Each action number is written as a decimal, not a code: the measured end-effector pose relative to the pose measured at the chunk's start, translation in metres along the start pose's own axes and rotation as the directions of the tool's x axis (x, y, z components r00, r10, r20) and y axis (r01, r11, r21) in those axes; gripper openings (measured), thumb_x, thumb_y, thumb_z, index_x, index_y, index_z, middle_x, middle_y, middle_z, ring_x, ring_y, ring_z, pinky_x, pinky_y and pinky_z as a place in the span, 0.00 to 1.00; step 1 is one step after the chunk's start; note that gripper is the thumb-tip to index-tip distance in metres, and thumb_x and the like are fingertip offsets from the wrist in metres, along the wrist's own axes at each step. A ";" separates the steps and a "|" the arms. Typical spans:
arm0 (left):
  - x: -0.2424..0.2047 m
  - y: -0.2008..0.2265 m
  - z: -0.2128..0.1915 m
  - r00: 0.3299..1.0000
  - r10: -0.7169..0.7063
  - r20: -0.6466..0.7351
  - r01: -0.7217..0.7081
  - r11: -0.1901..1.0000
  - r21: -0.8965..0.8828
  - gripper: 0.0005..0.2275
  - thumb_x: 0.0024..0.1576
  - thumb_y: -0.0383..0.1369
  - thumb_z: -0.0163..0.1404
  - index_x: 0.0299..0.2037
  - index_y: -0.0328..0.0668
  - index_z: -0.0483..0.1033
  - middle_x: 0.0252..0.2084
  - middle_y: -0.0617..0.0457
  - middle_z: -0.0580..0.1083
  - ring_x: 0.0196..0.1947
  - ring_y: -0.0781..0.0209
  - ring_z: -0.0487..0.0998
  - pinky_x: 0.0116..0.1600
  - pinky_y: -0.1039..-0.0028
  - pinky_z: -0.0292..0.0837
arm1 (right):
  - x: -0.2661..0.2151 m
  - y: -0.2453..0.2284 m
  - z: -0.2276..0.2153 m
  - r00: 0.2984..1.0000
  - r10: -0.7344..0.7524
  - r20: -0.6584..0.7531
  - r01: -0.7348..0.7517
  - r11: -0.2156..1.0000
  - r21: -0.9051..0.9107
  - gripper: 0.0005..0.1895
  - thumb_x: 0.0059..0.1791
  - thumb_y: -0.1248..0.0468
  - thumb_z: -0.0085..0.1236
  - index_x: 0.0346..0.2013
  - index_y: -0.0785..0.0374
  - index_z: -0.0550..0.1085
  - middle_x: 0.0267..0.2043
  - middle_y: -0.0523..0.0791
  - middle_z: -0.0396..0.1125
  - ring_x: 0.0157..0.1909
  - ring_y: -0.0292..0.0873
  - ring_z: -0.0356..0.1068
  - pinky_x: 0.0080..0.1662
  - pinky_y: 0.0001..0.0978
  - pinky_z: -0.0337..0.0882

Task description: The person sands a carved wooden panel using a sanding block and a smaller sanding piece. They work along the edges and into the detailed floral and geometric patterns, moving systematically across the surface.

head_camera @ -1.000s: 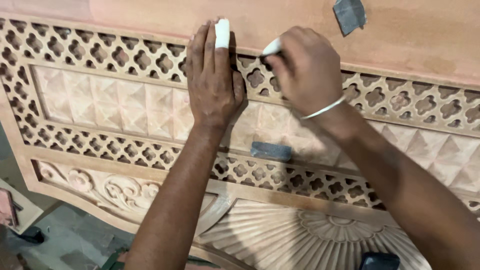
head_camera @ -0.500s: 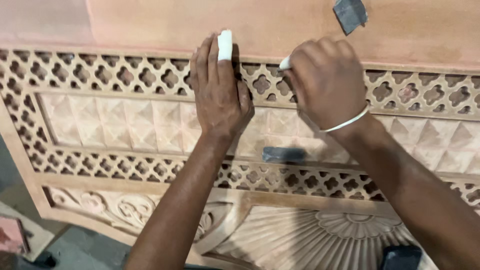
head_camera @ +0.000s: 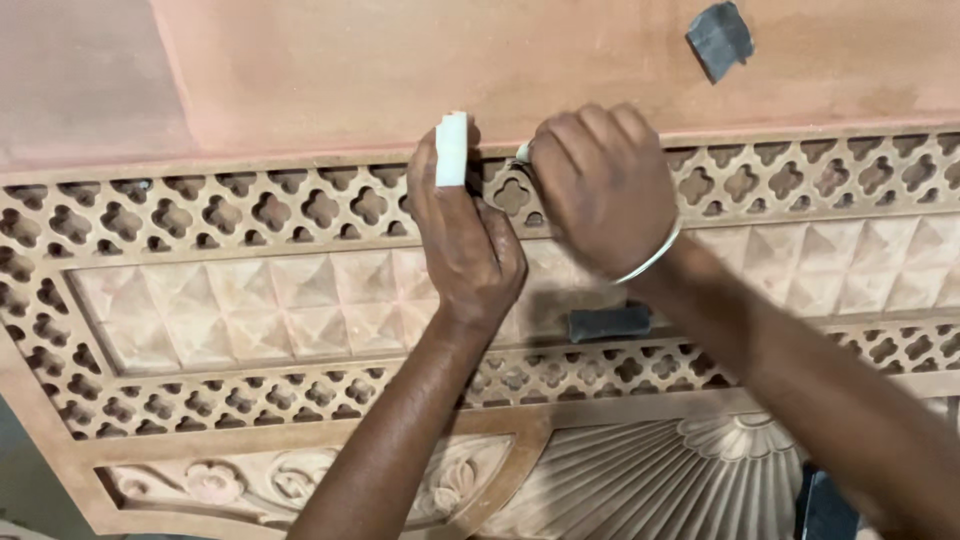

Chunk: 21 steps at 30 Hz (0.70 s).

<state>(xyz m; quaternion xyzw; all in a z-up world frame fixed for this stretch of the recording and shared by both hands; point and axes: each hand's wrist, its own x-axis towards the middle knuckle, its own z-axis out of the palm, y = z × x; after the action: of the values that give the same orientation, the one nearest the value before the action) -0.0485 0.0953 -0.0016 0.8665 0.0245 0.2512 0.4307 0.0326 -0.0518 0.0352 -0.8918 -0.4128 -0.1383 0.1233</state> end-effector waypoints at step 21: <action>-0.001 -0.035 -0.065 0.961 0.063 0.271 -0.086 0.993 0.075 0.19 0.54 0.19 0.47 0.57 0.28 0.68 0.48 0.40 0.74 0.56 0.44 0.70 0.65 0.51 0.65 | 0.016 0.005 -0.022 0.978 -0.172 0.116 0.184 0.978 -0.097 0.07 0.45 0.67 0.60 0.35 0.65 0.74 0.36 0.47 0.73 0.40 0.45 0.72 0.46 0.36 0.69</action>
<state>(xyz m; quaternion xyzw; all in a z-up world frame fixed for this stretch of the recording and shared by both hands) -0.0732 0.1651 0.0040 0.9105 -0.0558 0.1464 0.3827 0.0426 -0.0510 0.0605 -0.8627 -0.4890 -0.1228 0.0400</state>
